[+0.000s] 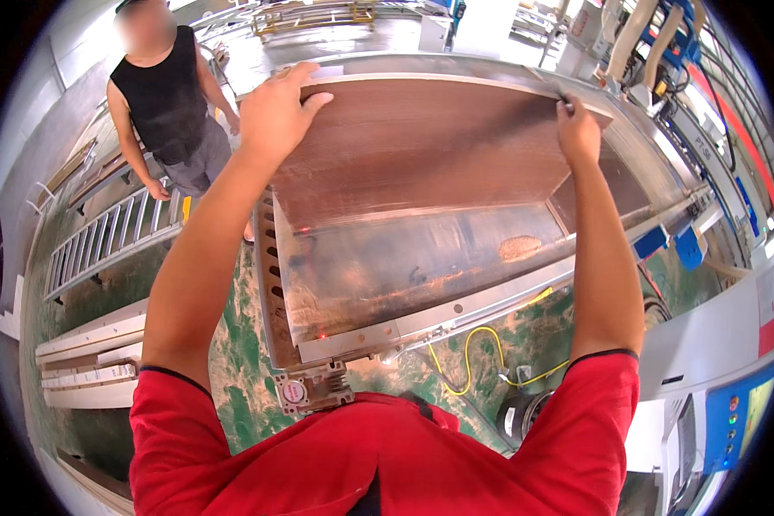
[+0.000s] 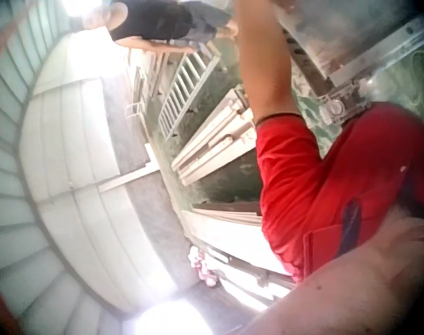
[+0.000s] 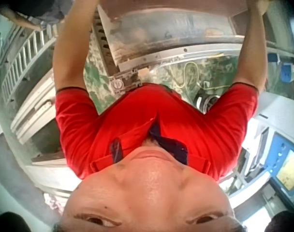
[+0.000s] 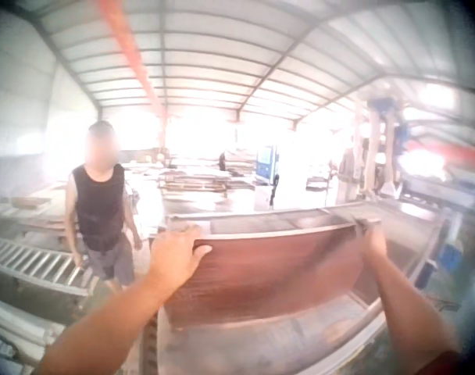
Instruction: The person wipes the edges and surfaces of wooden furniture panels with a cloth and then stacks them on top of each other.
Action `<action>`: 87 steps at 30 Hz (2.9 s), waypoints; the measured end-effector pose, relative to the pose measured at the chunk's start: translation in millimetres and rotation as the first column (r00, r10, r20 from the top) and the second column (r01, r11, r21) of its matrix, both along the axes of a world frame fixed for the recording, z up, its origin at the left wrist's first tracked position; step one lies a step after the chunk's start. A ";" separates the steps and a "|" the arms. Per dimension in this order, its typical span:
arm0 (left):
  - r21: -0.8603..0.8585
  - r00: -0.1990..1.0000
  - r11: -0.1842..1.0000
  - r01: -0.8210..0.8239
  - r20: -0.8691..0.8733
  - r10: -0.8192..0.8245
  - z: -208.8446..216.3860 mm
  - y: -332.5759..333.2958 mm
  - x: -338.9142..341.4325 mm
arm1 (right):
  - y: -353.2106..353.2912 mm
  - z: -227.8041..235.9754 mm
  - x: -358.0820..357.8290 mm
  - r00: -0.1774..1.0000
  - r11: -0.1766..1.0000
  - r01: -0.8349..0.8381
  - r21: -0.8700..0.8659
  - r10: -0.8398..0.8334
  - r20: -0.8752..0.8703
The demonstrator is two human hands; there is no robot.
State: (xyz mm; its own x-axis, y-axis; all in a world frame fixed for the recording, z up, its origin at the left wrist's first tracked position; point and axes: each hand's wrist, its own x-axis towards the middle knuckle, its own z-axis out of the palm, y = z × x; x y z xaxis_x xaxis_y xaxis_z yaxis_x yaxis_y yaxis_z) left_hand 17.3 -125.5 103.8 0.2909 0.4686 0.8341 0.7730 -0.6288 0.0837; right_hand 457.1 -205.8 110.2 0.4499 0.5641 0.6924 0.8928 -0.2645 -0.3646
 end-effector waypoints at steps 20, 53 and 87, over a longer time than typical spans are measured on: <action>-0.350 0.853 0.886 0.305 0.513 -0.091 -26.8 26.2 -72.2 | 55.3 -4.3 -162.0 0.898 0.972 -0.233 -0.041 0.231 0.375; -0.219 0.629 0.785 0.579 0.733 -0.260 -61.2 56.8 -77.0 | 66.0 -21.9 -360.6 0.762 0.820 -0.554 0.141 0.431 0.483; -0.325 0.670 0.852 0.411 0.741 -0.041 -27.9 11.3 -50.7 | 33.6 8.1 122.7 0.940 0.826 -0.072 -0.558 0.244 0.239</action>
State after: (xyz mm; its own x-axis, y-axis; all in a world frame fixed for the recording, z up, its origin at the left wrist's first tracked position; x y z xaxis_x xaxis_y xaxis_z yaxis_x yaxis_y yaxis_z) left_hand -33.4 -114.3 75.8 -0.1275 0.8229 0.5537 0.2082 -0.5236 0.8261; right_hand 579.7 -172.2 118.3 0.1510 0.9273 0.3425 0.9800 -0.1860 0.0715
